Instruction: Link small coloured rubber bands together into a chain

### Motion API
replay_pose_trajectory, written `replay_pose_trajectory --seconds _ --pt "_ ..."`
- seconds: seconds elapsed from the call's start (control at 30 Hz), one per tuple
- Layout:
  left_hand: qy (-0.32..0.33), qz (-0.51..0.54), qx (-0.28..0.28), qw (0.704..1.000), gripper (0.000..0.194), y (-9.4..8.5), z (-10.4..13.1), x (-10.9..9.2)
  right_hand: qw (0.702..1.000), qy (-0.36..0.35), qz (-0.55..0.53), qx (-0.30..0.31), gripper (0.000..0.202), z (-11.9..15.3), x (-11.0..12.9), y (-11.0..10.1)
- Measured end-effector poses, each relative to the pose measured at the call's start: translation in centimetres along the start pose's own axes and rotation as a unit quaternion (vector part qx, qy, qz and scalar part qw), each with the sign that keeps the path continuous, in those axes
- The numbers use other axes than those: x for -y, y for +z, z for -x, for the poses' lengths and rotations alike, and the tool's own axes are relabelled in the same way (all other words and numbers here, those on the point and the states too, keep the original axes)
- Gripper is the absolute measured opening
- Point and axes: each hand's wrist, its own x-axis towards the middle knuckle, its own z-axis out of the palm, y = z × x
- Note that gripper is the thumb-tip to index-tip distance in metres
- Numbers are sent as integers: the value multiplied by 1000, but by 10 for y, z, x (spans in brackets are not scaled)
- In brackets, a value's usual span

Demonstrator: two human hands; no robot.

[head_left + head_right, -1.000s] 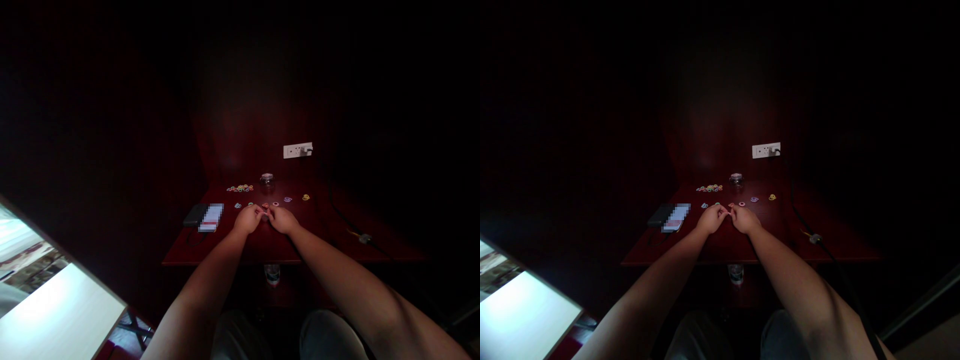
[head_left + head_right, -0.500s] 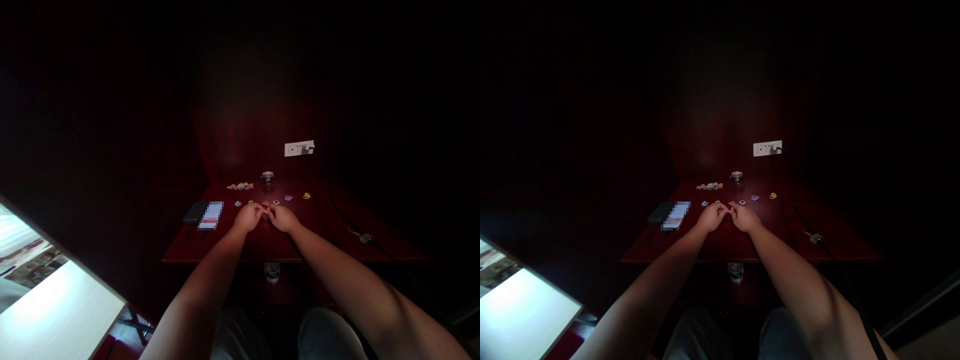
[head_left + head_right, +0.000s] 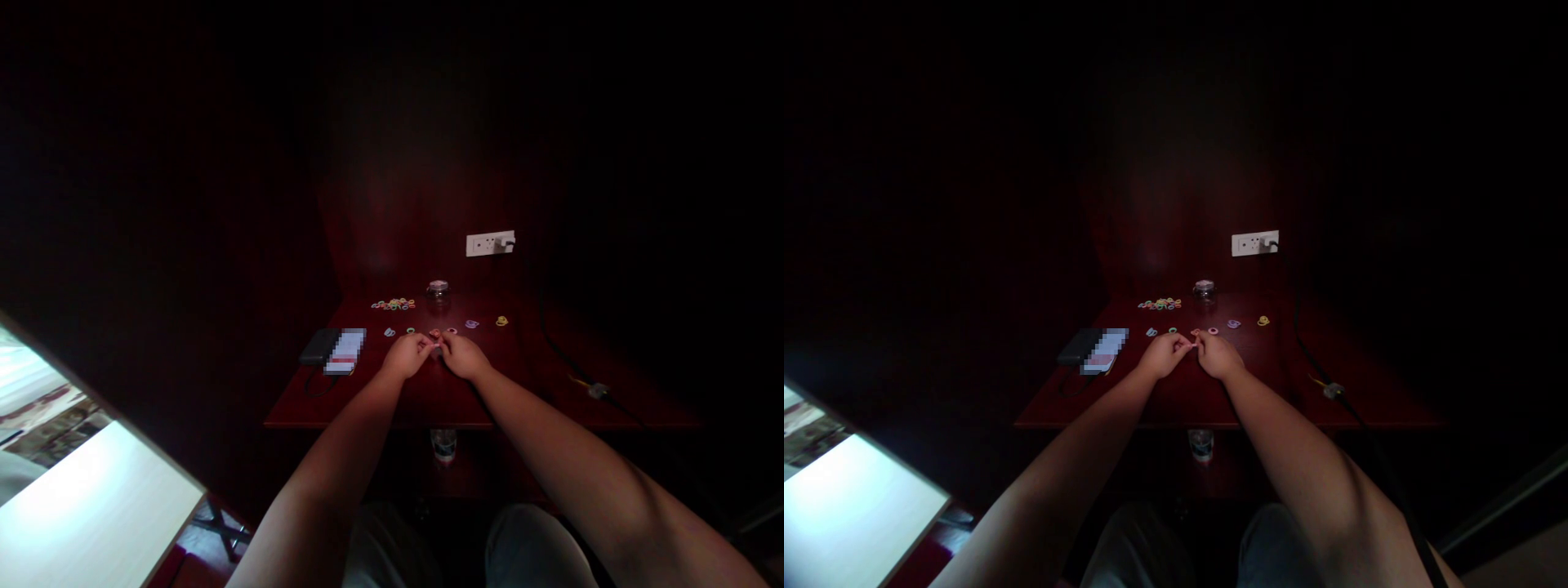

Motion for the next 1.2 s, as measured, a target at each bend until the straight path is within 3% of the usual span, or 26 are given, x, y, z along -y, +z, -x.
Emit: replay_pose_trajectory --seconds 0.4,1.2 --pt "-2 -54 5 999 27 -2 0 -3 1000 -9 1 -2 25 0 0 0" --pt "18 22 7 1000 12 1 1 1 1000 -10 -10 -24 23 -1 -2 2"
